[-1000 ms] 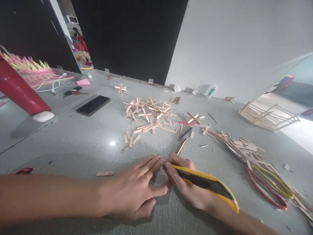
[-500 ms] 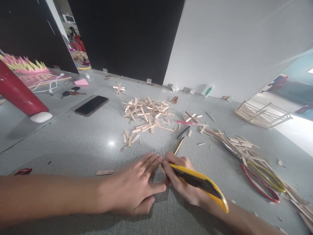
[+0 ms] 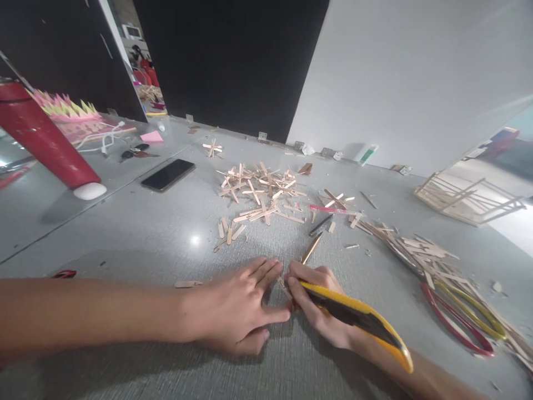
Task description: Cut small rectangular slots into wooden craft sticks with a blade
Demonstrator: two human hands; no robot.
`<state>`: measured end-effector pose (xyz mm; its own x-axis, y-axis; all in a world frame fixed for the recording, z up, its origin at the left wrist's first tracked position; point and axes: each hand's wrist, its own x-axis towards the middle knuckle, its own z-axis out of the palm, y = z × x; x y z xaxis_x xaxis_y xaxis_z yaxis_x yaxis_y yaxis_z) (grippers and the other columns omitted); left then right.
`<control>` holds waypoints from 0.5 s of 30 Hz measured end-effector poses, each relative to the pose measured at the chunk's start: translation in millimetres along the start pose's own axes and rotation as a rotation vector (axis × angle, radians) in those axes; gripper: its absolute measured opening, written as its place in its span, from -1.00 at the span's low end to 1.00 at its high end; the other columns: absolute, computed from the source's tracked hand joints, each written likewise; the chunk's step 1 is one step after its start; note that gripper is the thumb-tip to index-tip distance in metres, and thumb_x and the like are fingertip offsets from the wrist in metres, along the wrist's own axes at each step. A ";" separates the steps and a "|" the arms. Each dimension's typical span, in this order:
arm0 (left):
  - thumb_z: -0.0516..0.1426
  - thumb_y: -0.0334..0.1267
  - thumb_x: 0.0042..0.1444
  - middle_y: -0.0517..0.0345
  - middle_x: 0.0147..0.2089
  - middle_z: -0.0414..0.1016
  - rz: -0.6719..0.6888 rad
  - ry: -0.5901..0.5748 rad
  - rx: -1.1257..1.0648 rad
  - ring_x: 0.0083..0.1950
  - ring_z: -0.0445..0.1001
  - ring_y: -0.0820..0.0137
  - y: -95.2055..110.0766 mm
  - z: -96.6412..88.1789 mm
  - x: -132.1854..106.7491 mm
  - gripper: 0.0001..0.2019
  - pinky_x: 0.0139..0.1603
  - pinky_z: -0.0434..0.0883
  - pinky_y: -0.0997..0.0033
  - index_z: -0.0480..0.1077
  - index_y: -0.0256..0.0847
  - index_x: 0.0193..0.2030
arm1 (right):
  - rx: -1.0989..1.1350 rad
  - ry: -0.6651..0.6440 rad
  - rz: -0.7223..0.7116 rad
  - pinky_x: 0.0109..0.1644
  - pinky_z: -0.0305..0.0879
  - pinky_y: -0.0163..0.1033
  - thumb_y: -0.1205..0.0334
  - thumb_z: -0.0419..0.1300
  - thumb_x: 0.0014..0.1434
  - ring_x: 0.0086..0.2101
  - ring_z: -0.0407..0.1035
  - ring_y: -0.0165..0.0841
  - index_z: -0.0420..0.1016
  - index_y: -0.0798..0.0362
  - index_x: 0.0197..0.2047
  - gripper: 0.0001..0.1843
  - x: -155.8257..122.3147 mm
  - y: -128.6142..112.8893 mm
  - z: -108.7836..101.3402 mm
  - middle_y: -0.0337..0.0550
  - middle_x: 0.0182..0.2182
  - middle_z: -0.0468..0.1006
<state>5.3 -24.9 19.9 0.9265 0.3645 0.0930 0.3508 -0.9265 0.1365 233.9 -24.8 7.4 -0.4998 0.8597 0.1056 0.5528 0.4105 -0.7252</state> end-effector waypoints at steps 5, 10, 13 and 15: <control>0.11 -0.11 0.28 -0.38 0.45 0.16 -0.001 -0.001 0.016 0.45 0.17 -0.22 0.1 -0.5 0.5 -0.55 0.41 0.12 -0.14 0.36 -0.23 0.25 | -0.020 -0.020 0.013 -0.44 0.14 -0.26 0.07 -0.04 0.44 -0.58 0.20 -0.41 0.10 -0.06 -0.42 -0.64 -1.1 1.7 -1.9 -0.34 -0.59 0.27; 0.07 -0.09 0.31 -0.34 0.46 0.17 0.006 0.031 0.027 0.45 0.18 -0.17 -0.5 0.9 -0.2 -0.49 0.42 0.11 -0.12 0.27 -0.23 0.34 | -0.015 -0.016 0.054 -0.32 0.21 -0.22 0.02 -0.09 0.47 -0.54 0.25 -0.39 0.14 -0.05 -0.44 -0.58 1.3 -1.6 -5.6 -0.33 -0.58 0.30; 0.07 -0.08 0.31 -0.35 0.44 0.21 0.011 0.028 0.041 0.45 0.18 -0.17 -0.2 1.2 -0.4 -0.48 0.43 0.11 -0.12 0.28 -0.26 0.34 | 0.002 -0.011 0.085 -0.31 0.23 -0.22 0.01 -0.12 0.48 -0.50 0.30 -0.37 0.15 -0.05 -0.44 -0.57 3.7 -2.9 -5.8 -0.32 -0.57 0.31; 0.07 -0.07 0.31 -0.35 0.44 0.21 0.010 0.027 0.045 0.46 0.17 -0.17 0.6 1.2 -0.4 -0.49 0.44 0.09 -0.11 0.30 -0.26 0.32 | 0.017 -0.016 0.091 -0.32 0.24 -0.23 0.01 -0.13 0.49 -0.49 0.30 -0.37 0.16 -0.05 -0.43 -0.57 4.3 -2.3 -5.1 -0.31 -0.57 0.31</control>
<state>5.3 -25.7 18.7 0.9263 0.3569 0.1203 0.3478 -0.9332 0.0907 233.9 -20.5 13.0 -0.4586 0.8882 0.0276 0.5856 0.3254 -0.7424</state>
